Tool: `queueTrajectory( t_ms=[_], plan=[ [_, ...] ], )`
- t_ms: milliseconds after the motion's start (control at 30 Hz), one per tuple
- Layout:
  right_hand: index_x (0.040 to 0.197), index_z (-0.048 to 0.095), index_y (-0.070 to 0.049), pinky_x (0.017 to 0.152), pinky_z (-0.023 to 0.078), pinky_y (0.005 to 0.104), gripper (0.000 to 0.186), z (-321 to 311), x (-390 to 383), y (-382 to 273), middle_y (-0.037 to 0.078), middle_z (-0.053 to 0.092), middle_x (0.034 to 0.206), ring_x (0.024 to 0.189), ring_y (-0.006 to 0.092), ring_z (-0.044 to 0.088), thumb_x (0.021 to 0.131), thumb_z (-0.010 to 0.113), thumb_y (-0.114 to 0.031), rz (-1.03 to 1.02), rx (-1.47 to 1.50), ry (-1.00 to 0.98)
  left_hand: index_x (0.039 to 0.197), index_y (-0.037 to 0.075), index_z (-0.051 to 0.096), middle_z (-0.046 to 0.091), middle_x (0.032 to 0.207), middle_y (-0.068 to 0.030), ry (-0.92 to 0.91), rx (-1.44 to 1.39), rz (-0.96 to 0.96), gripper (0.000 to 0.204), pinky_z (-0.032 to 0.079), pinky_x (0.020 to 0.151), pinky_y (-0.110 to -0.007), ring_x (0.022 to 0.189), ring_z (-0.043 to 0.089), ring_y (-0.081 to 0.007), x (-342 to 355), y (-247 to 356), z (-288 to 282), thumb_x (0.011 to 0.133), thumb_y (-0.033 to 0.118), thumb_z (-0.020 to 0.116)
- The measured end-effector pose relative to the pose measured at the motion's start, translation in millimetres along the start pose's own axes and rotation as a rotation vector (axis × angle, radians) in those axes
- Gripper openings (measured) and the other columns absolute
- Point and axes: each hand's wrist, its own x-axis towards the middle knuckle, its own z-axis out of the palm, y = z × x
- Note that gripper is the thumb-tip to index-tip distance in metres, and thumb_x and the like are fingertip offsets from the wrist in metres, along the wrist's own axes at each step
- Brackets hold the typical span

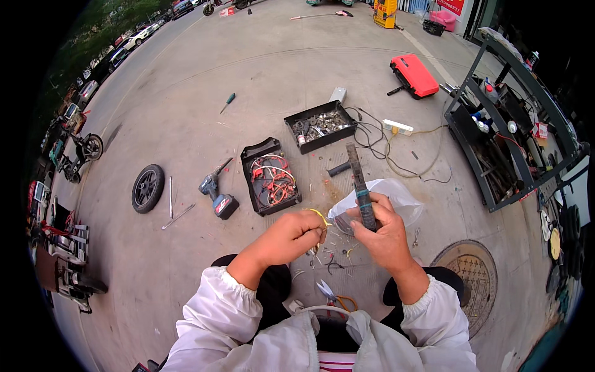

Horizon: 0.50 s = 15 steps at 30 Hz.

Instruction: The person strips the insulation from a yellow wire using pliers, twists the exposed strands, and then uses a soldering iron to tin the wire ends. The work is performed while seated on the ground in an outdoor workshop area.

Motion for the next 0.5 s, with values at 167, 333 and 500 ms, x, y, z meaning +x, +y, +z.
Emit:
queueTrajectory(
  t_ms=[167,333,500],
  plan=[
    [0.095,0.071,-0.003,0.091,0.046,0.0333,0.023,0,-1,0,0.012,0.053,0.123,0.1,0.0219,0.059,0.072,0.068,0.002,-0.206,-0.067,-0.276,0.084,-0.001,0.065,0.063,0.078,-0.0155,-0.215,0.018,-0.049,0.014,0.049,0.067,-0.039,0.073,0.062,-0.031,0,10,8,0.082,0.01,0.057],
    [0.088,0.067,0.0,0.086,0.048,0.0366,0.014,-1,2,8,0.015,0.053,0.122,0.09,0.0275,0.062,0.074,0.068,-0.002,-0.316,-0.105,-0.37,0.094,0.005,0.07,0.066,0.081,-0.0137,-0.373,-0.008,-0.18,0.019,0.05,0.068,-0.038,0.074,0.064,-0.028,-3,11,7,0.085,0.014,0.057],
    [0.087,0.066,0.0,0.086,0.047,0.0369,0.015,-9,3,7,0.016,0.053,0.116,0.095,0.0301,0.059,0.074,0.071,-0.004,-0.329,-0.222,-0.464,0.1,0.013,0.073,0.067,0.083,-0.0124,-0.424,0.085,-0.468,0.021,0.051,0.071,-0.036,0.076,0.066,-0.0247,-9,16,5,0.09,0.021,0.056]
  ],
)
